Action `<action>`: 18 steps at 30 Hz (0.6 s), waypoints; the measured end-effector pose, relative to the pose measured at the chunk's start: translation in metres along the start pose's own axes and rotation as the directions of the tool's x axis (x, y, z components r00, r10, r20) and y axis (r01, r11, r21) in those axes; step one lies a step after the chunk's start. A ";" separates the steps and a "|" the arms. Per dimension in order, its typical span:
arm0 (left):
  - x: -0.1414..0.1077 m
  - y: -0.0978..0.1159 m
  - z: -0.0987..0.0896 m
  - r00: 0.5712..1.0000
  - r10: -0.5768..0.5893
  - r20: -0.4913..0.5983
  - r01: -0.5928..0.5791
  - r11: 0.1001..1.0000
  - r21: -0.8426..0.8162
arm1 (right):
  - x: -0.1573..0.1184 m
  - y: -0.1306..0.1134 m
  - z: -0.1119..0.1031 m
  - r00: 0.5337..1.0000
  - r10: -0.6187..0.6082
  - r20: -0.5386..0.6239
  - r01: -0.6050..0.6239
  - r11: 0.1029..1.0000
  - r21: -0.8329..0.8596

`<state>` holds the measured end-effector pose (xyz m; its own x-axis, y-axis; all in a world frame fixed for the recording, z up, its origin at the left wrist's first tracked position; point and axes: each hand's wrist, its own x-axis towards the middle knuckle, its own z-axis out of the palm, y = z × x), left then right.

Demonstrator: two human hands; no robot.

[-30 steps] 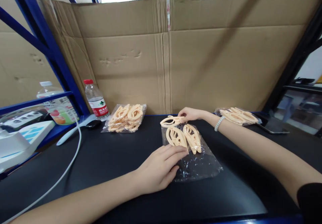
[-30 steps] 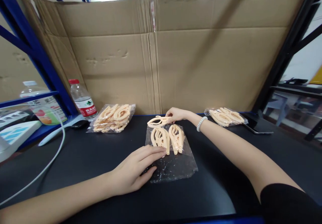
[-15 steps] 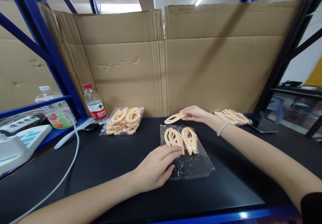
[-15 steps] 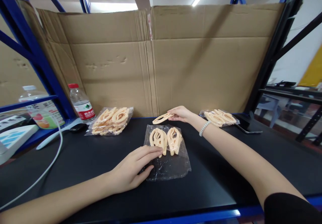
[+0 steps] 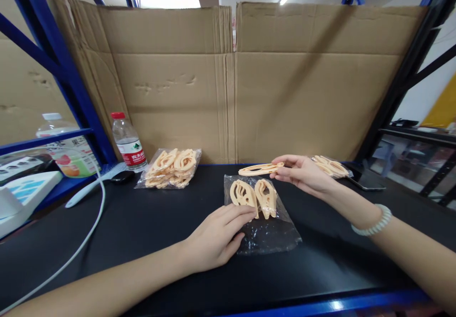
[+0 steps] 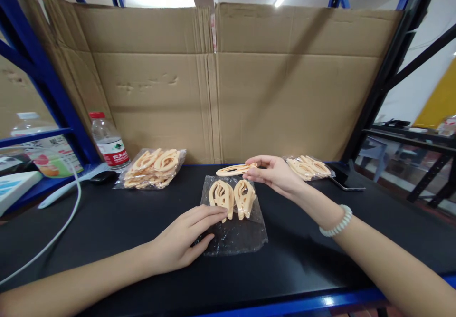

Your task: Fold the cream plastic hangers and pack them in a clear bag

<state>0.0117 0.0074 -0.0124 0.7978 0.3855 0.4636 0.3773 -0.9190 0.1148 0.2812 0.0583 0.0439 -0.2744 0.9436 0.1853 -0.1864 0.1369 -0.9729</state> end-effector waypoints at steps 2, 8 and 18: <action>0.000 0.000 0.000 1.000 -0.003 0.010 0.003 1.000 0.002 | -0.008 0.002 0.003 0.997 -0.081 -0.005 0.081 0.996 -0.041; 0.001 0.001 0.000 0.999 -0.026 0.025 0.026 1.000 0.010 | -0.028 -0.003 0.017 0.925 -0.379 -0.016 0.355 0.881 -0.313; 0.000 -0.001 0.003 0.998 -0.041 -0.037 0.040 0.999 -0.019 | -0.114 -0.039 0.055 0.672 -0.541 0.506 0.721 0.322 -0.614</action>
<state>0.0130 0.0084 -0.0149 0.7638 0.4194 0.4906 0.4003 -0.9041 0.1496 0.2680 -0.0713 0.0678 -0.5614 0.4072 0.7204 0.3209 0.9095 -0.2641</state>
